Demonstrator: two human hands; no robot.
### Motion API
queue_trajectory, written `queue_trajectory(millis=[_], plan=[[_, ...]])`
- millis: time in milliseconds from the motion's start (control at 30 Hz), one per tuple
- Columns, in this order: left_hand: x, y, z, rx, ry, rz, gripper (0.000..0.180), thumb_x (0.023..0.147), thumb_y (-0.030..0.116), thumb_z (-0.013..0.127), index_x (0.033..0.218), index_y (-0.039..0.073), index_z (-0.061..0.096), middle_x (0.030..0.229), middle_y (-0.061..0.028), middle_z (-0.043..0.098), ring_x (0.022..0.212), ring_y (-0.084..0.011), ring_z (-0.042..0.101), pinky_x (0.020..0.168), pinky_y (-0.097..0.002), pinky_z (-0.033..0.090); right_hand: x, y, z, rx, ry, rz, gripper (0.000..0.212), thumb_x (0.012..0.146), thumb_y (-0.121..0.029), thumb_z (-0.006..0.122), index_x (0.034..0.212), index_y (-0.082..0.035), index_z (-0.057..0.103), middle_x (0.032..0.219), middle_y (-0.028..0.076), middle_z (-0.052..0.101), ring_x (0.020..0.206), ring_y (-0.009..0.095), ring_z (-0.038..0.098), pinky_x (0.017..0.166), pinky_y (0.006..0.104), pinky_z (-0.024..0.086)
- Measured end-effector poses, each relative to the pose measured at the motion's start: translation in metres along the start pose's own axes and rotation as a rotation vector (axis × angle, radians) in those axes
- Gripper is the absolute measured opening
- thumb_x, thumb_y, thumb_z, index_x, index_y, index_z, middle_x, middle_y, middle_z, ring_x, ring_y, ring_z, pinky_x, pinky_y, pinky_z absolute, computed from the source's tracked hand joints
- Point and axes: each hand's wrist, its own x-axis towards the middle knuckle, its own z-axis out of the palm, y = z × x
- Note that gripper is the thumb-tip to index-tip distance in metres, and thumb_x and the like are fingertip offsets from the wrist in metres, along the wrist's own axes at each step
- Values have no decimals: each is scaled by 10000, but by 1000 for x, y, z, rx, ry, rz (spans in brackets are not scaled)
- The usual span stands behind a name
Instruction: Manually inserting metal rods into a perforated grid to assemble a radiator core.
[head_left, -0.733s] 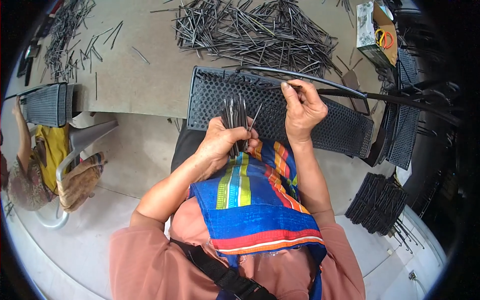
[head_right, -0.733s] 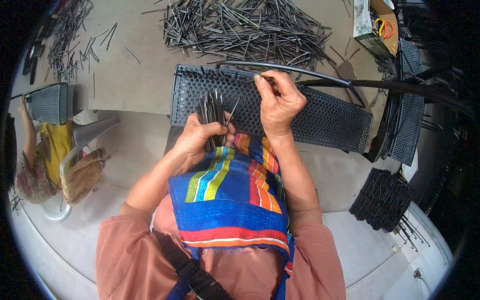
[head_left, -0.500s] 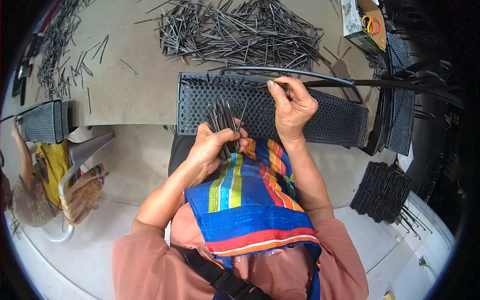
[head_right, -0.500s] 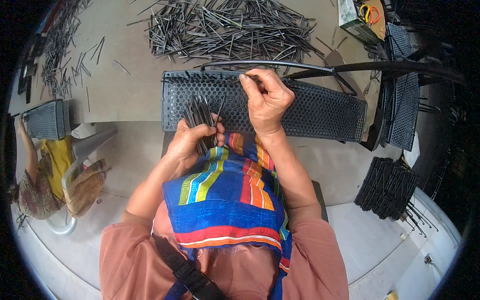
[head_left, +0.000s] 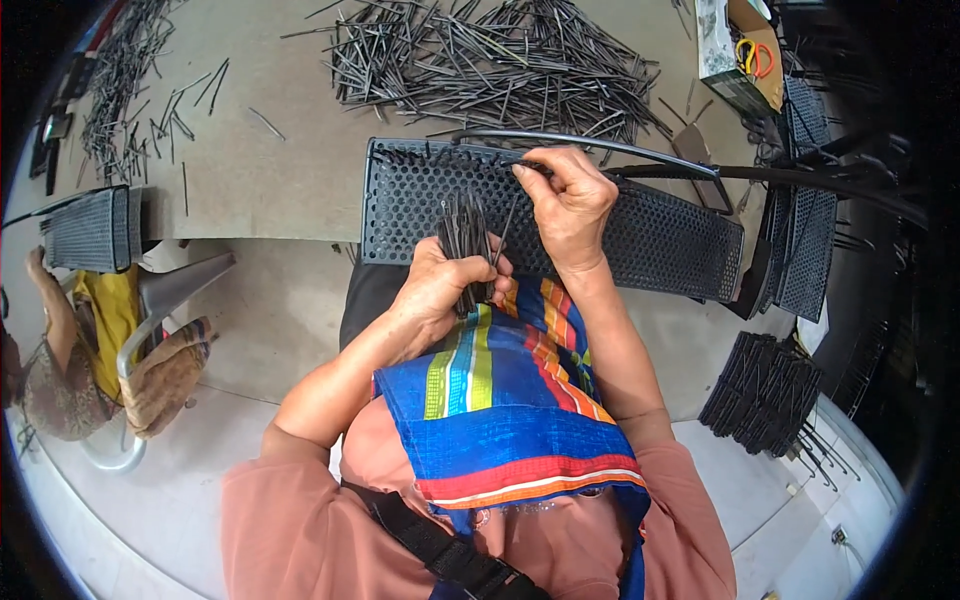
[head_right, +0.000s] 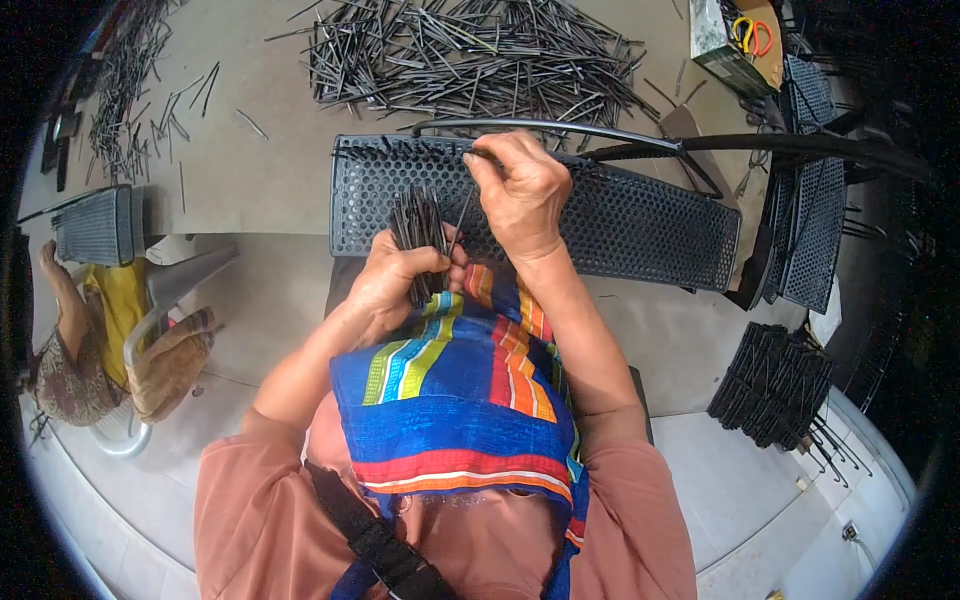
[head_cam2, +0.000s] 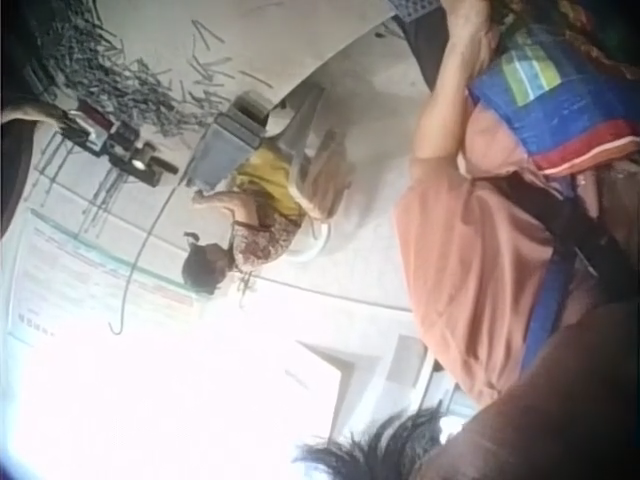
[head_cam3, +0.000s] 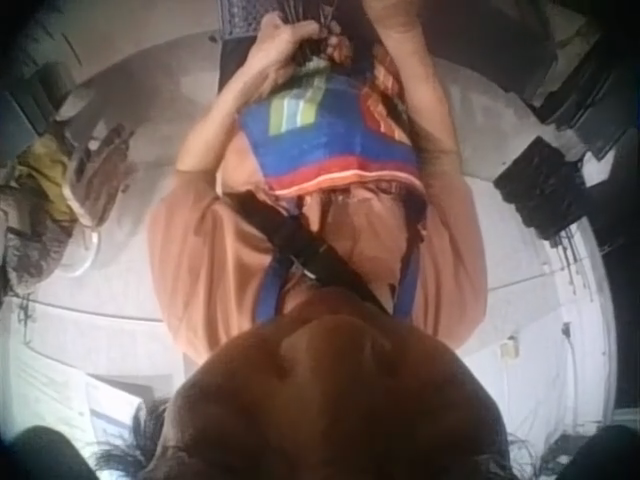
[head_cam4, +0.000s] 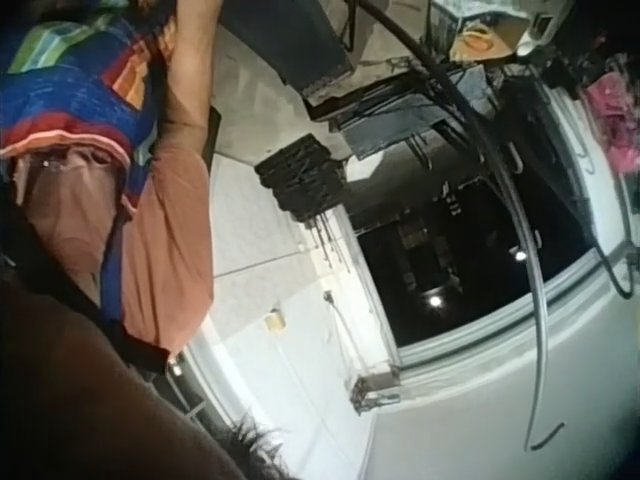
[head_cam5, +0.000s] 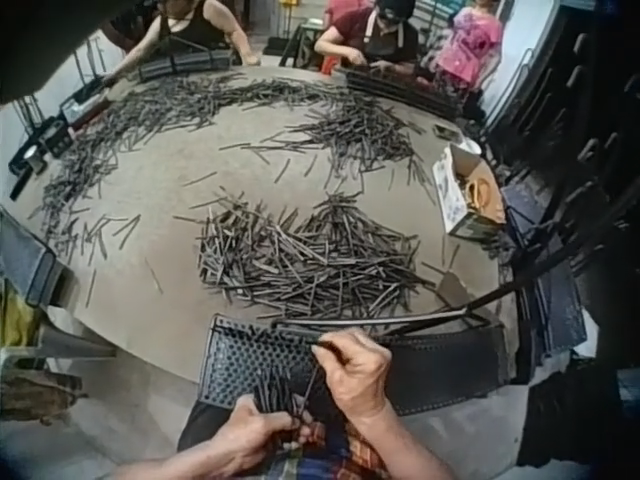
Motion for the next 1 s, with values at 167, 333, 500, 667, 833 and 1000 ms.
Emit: queue_trajectory(millis=[167, 333, 500, 667, 833, 1000], plan=[[2, 0, -4, -33, -4, -8, 250, 750, -107, 570, 989, -35, 583, 821, -140, 655, 673, -213, 655, 592, -310, 553, -1, 2, -1, 16, 26, -5, 138, 723, 36, 761, 848, 1, 714, 738, 36, 640, 545, 75, 471, 496, 224, 376], [2, 2, -4, -50, -17, 16, 261, 734, -117, 571, 984, -41, 581, 810, -139, 649, 660, -219, 648, 583, -321, 550, -4, 5, 0, 43, 19, -31, 126, 735, 36, 754, 850, 1, 716, 736, 51, 642, 554, 88, 505, 505, 234, 400], [3, 4, -3, -53, -2, 15, 269, 729, -118, 569, 990, -53, 577, 805, -146, 648, 654, -226, 647, 585, -329, 552, 5, 1, -3, -51, -5, -53, 115, 746, 32, 745, 852, 2, 712, 735, 70, 660, 601, 124, 598, 540, 248, 456], [4, 4, -2, -56, 29, 21, 272, 732, -114, 565, 999, -60, 577, 812, -152, 652, 655, -231, 650, 587, -332, 553, 8, 2, -9, -38, -115, -166, 123, 743, 37, 738, 855, 5, 699, 725, 102, 649, 596, 198, 619, 552, 288, 482], [6, 3, 0, -34, 31, 25, 264, 737, -114, 566, 994, -55, 585, 811, -146, 654, 652, -229, 651, 585, -330, 552, 9, 2, -11, -79, -149, -241, 117, 743, 37, 728, 853, 11, 695, 733, 115, 650, 617, 236, 638, 567, 306, 499], [6, 4, 0, -35, -2, 34, 259, 741, -112, 568, 992, -52, 587, 815, -141, 654, 654, -223, 649, 593, -326, 548, 15, -4, -12, -122, -200, -216, 111, 745, 33, 722, 851, 11, 698, 741, 113, 659, 643, 238, 659, 576, 306, 506]])
